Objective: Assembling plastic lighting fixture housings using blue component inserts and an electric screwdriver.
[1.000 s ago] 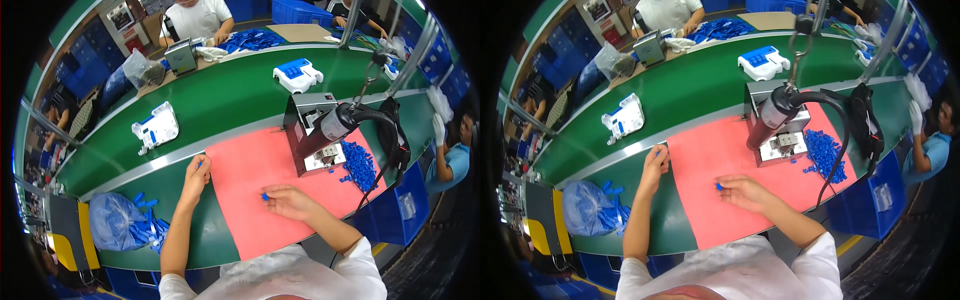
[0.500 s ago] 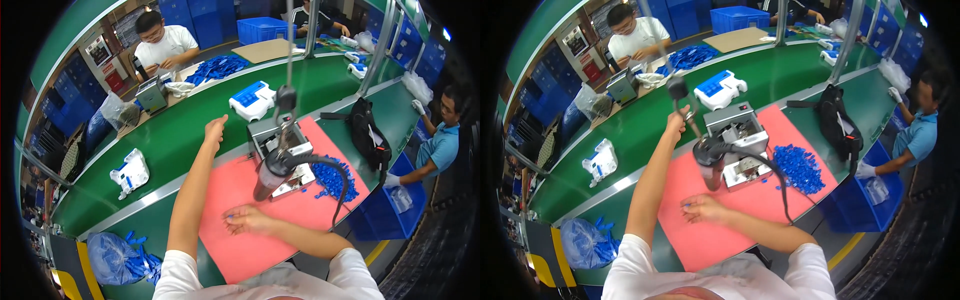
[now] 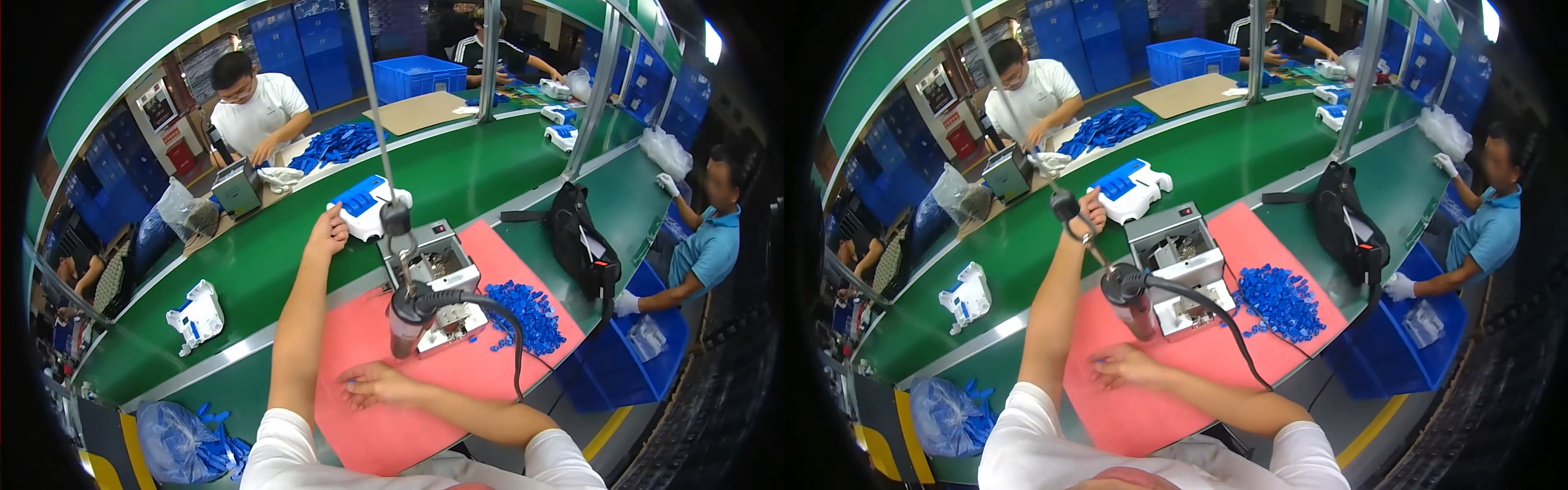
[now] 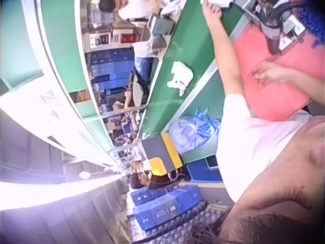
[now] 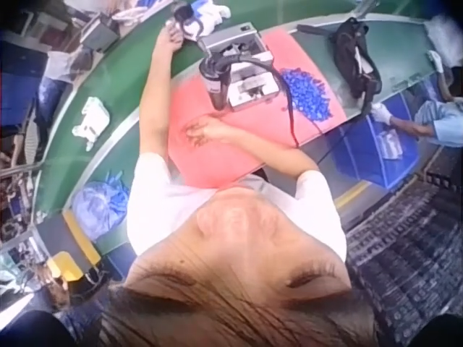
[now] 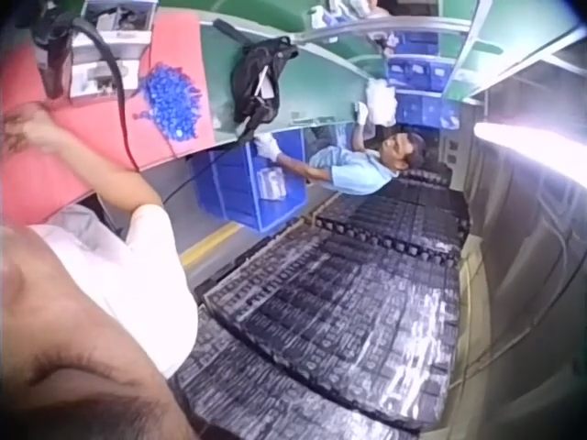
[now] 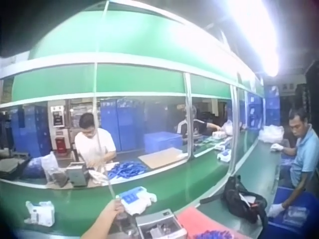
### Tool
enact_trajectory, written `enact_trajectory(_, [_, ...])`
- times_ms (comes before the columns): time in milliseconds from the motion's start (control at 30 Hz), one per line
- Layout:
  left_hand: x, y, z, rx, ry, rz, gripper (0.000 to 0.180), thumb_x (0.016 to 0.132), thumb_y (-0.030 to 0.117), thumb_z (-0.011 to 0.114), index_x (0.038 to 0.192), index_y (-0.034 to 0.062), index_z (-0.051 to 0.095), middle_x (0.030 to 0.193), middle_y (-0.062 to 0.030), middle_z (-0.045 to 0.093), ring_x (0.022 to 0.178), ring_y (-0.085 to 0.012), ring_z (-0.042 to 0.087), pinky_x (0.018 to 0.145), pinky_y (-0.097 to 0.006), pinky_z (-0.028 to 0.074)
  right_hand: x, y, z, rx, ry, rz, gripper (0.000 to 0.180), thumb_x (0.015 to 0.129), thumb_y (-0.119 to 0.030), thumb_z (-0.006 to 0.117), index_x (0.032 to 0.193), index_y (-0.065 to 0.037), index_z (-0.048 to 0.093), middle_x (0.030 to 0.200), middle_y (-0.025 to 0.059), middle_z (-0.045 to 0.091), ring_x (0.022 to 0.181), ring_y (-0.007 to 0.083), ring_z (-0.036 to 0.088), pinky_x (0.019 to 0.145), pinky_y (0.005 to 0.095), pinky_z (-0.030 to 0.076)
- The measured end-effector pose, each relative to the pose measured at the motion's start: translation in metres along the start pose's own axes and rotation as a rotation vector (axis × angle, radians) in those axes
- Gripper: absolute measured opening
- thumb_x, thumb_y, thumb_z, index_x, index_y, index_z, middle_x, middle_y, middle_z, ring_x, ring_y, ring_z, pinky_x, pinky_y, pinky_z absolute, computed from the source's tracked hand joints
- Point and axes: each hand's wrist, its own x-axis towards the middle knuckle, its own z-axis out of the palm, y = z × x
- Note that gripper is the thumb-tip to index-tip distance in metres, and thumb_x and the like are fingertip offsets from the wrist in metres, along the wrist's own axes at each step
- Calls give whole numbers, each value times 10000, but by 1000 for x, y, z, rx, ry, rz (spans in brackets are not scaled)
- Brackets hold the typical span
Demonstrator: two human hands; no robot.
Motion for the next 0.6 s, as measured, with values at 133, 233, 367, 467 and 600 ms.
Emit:
enact_trajectory(133, [-98, 30, 4, 82, -15, 131, 410, 960, 236, 587, 611, 218, 372, 450, 109, 242, 353, -39, 159, 334, -220, 98, -2, 3, 2, -149, 1, -14, 295, 990, -212, 539, 1211, -17, 548, 956, 74, 655, 828, 143, 653, 727, 299, 550])
enact_trajectory(233, [-184, 59, -37, 87, -4, 158, 404, 979, 243, 552, 609, 217, 392, 435, 116, 249, 340, -33, 177, 326, -216, 99, 2, 19, 11, -272, 46, -242, 281, 990, -214, 540, 1179, -6, 551, 933, 79, 657, 820, 122, 648, 716, 287, 540])
enact_trajectory(367, [-287, 71, -83, 72, -56, 152, 410, 1024, 258, 448, 618, 211, 420, 422, 112, 268, 349, -40, 184, 334, -223, 105, 0, 23, 41, -578, 261, -635, 247, 991, -180, 524, 1146, 10, 553, 913, 105, 661, 773, 187, 664, 680, 311, 531])
enact_trajectory(467, [-363, 64, -109, 135, -90, 167, 427, 1045, 278, 375, 628, 201, 429, 408, 103, 257, 357, -49, 184, 353, -225, 126, 0, -25, 75, -833, 534, -920, 189, 984, -138, 518, 1093, 9, 562, 887, 138, 643, 768, 226, 652, 693, 319, 504])
enact_trajectory(600, [-425, 32, -137, 80, -304, 84, 380, 1049, 293, 314, 755, 167, 518, 412, 95, 264, 386, -58, 200, 393, -237, 191, 44, -56, 81, -657, 555, -1166, 173, 994, -131, 499, 1072, 11, 557, 880, 112, 629, 760, 176, 606, 695, 300, 477])
